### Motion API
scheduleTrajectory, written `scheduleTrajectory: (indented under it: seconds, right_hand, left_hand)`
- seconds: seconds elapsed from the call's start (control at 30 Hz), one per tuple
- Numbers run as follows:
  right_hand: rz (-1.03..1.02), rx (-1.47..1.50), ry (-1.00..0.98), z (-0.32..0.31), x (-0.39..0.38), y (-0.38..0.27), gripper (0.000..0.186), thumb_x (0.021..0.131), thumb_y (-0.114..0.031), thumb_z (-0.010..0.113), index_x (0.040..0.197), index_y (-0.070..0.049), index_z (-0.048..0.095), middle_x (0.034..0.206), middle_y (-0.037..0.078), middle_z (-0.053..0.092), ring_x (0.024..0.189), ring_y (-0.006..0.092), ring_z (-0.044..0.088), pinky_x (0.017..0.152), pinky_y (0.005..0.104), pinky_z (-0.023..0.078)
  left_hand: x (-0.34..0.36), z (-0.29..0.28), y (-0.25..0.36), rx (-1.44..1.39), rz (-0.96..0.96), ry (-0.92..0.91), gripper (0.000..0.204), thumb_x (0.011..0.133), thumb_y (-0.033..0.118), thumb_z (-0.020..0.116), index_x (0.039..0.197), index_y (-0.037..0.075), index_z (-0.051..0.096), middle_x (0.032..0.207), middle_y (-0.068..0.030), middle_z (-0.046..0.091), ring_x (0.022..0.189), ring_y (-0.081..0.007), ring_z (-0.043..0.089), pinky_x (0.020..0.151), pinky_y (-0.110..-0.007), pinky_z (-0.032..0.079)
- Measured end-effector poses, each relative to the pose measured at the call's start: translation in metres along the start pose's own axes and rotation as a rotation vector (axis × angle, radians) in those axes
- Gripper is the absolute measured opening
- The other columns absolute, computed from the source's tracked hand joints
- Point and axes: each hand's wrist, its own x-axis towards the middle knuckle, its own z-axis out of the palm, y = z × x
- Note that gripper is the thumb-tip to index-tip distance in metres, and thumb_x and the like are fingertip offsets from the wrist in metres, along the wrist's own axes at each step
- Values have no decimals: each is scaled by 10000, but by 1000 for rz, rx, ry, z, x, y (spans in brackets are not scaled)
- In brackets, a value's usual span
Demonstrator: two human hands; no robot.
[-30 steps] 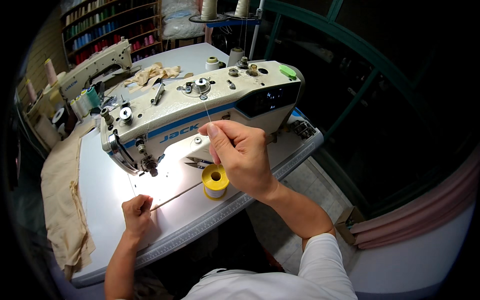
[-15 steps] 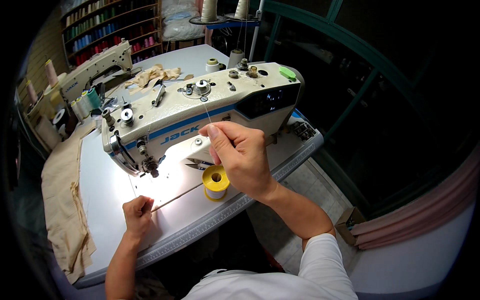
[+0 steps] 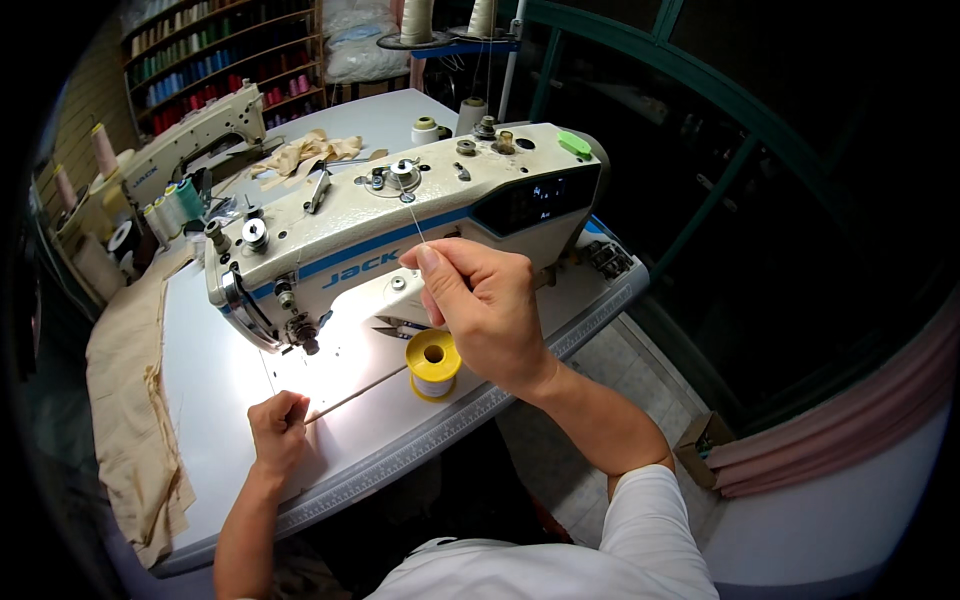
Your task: The person threads a sewing machine by hand, guiding a yellow thread through the tension assembly and needle area. They repeatedly pull the thread through guides and adjust the tension dial, ensuring the thread is properly seated in the machine's mechanism.
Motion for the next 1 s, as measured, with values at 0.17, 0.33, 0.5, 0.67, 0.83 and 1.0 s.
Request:
scheduleTrajectory:
  seconds: [0.17, 0.33, 0.5, 0.67, 0.83, 1.0]
  right_hand:
    - [0, 13, -2, 0, 1, -1, 270, 1030, -163, 542, 992, 43, 712, 616, 12, 589, 548, 50, 519, 488, 197, 408]
    - [-12, -6, 0, 0, 0, -3, 266, 1028, -161, 548, 995, 47, 712, 618, 11, 590, 550, 48, 518, 486, 198, 405]
    - [-22, 8, 19, 1, 0, 0, 261, 1025, -156, 552, 999, 48, 712, 621, 12, 594, 552, 49, 522, 486, 198, 409]
    - [-31, -12, 25, 1, 0, 0, 257, 1022, -146, 552, 990, 52, 713, 624, 14, 598, 554, 48, 526, 487, 197, 411]
    - [-22, 11, 22, 1, 0, 2, 251, 1018, -134, 553, 983, 55, 715, 627, 15, 602, 552, 48, 527, 486, 194, 412]
    - [-28, 23, 25, 0, 0, 1, 249, 1017, -129, 550, 991, 58, 713, 632, 16, 602, 554, 50, 529, 488, 191, 413]
  left_hand:
    - [0, 0, 0, 14, -4, 2, 203, 840, 13, 714, 717, 34, 554, 543, -102, 500, 456, -242, 457, 457, -352, 340]
    - [0, 0, 1, 0, -23, -1, 189, 836, 7, 720, 724, 30, 571, 546, -100, 502, 455, -225, 456, 456, -342, 341]
    - [0, 0, 1, -9, -29, 4, 161, 836, 3, 724, 740, 27, 597, 552, -100, 513, 453, -201, 457, 455, -328, 349]
    - [-1, 0, 1, -6, -46, -2, 153, 839, 1, 724, 746, 25, 605, 552, -97, 517, 446, -192, 450, 452, -321, 350]
    - [1, -2, 3, 17, -29, 0, 151, 840, 2, 724, 746, 20, 607, 543, -94, 508, 444, -180, 440, 449, -315, 346]
    - [2, -4, 7, 42, -24, -16, 149, 837, 5, 726, 746, 17, 609, 535, -92, 500, 440, -175, 438, 448, -314, 346]
